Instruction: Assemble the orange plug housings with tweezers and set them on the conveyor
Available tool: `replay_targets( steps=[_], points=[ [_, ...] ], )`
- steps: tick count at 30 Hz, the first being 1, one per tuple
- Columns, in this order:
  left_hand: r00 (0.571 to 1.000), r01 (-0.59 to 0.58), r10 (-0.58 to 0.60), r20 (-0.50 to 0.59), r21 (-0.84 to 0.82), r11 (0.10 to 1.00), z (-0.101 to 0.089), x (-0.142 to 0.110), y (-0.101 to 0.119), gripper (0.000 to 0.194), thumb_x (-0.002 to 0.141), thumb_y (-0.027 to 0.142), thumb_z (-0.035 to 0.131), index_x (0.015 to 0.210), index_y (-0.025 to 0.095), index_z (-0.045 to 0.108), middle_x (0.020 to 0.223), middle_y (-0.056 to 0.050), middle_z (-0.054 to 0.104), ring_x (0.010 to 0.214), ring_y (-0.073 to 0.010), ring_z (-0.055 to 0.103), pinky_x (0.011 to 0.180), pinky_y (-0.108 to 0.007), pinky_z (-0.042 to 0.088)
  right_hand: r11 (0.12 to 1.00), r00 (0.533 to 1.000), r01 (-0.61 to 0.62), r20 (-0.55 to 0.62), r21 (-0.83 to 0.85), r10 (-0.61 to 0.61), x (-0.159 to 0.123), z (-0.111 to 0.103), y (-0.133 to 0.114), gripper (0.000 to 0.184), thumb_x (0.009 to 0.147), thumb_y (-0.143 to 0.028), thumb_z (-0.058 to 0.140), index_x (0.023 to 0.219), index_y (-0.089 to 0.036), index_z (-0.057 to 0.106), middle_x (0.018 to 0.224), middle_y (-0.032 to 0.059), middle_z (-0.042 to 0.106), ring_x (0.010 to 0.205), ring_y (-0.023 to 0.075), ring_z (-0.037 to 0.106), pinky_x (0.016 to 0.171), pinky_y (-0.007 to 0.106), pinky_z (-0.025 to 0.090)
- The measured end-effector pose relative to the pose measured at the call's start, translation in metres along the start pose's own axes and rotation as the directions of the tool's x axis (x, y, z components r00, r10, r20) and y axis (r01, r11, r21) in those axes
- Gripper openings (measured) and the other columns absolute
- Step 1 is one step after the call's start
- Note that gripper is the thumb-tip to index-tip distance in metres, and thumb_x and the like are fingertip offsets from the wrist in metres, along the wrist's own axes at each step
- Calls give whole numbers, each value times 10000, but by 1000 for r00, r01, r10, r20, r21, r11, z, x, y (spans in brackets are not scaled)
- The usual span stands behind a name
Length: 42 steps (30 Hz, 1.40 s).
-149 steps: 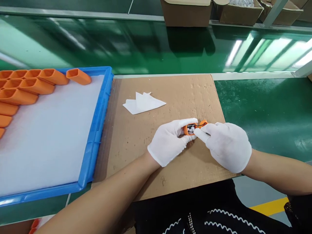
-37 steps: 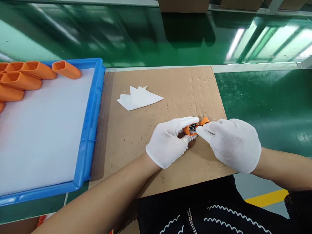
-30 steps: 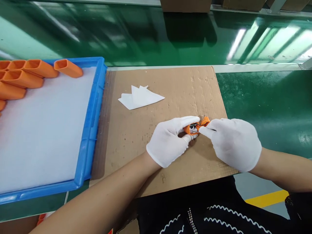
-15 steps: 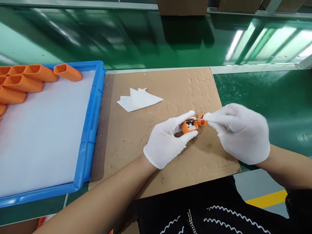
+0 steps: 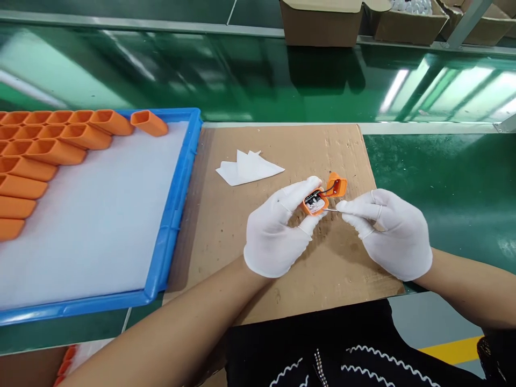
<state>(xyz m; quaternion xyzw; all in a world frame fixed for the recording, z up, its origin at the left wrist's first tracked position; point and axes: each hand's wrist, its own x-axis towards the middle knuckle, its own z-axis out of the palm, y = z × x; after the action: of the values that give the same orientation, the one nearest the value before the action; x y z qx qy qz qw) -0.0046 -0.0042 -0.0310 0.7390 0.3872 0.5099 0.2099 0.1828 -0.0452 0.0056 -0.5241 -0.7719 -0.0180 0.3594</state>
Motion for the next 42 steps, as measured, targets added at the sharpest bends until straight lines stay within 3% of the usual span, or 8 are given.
replay_targets(
  steps=[3,9,14,21,26,30,37,42],
  points=[
    [998,-62,62,0,99,993,-1,2,3,553,809,54,720,1292,319,663,1183,-1,758,1018,-160,744,977,-280,608,1000,1000,20,8,0,-20,0,3,-1,177,923,-138,644,969,-266,758,778,-28,708,620,89,624,545,226,461],
    [999,-15,23,-36,206,978,-2,3,9,454,827,111,732,1247,281,697,1165,-8,767,1001,-175,750,950,-273,613,999,995,-35,-94,-37,32,3,-2,0,206,866,-91,689,963,-262,748,776,-29,715,629,91,643,538,224,464],
    [1000,-16,18,-5,186,982,-4,2,9,429,872,89,667,1244,299,696,1197,-18,757,1056,-193,741,956,-323,624,997,1000,-15,-23,69,17,6,-7,-2,219,895,-93,664,990,-281,725,809,-25,722,679,109,668,584,241,501],
    [1000,10,-7,-12,232,973,-4,2,10,388,868,76,665,1193,283,715,1195,-2,761,1071,-182,739,1002,-317,610,983,980,32,-199,178,4,13,-17,7,78,893,-208,699,890,-286,693,868,-19,739,794,171,683,751,378,506],
    [997,64,-58,-41,183,981,-4,4,13,357,868,109,673,1192,251,719,1192,-19,761,1045,-180,741,1011,-316,602,794,927,-53,-266,606,265,16,-24,2,187,768,-203,838,793,-256,661,663,-52,697,554,130,624,463,283,462],
    [998,69,-68,-10,133,989,-5,5,12,386,867,106,668,1213,272,713,1192,-15,758,1058,-191,735,1034,-346,591,645,926,-63,-196,761,322,19,-24,-8,317,776,-225,848,656,-253,556,695,-35,722,560,160,692,437,284,539],
    [999,51,-50,-21,87,995,-3,1,8,484,861,70,664,1249,358,685,1236,21,738,1102,-194,721,1045,-391,603,638,954,-35,-165,769,251,17,-23,-5,255,801,-238,825,666,-269,610,509,-76,569,536,159,688,500,285,627],
    [998,39,-43,44,91,995,-5,1,9,445,904,100,611,1245,381,666,1249,31,732,1102,-189,723,1049,-409,606,648,940,-101,-142,755,311,13,-19,-6,196,778,-260,850,713,-282,666,625,-45,685,624,173,729,556,299,653]
  ],
)
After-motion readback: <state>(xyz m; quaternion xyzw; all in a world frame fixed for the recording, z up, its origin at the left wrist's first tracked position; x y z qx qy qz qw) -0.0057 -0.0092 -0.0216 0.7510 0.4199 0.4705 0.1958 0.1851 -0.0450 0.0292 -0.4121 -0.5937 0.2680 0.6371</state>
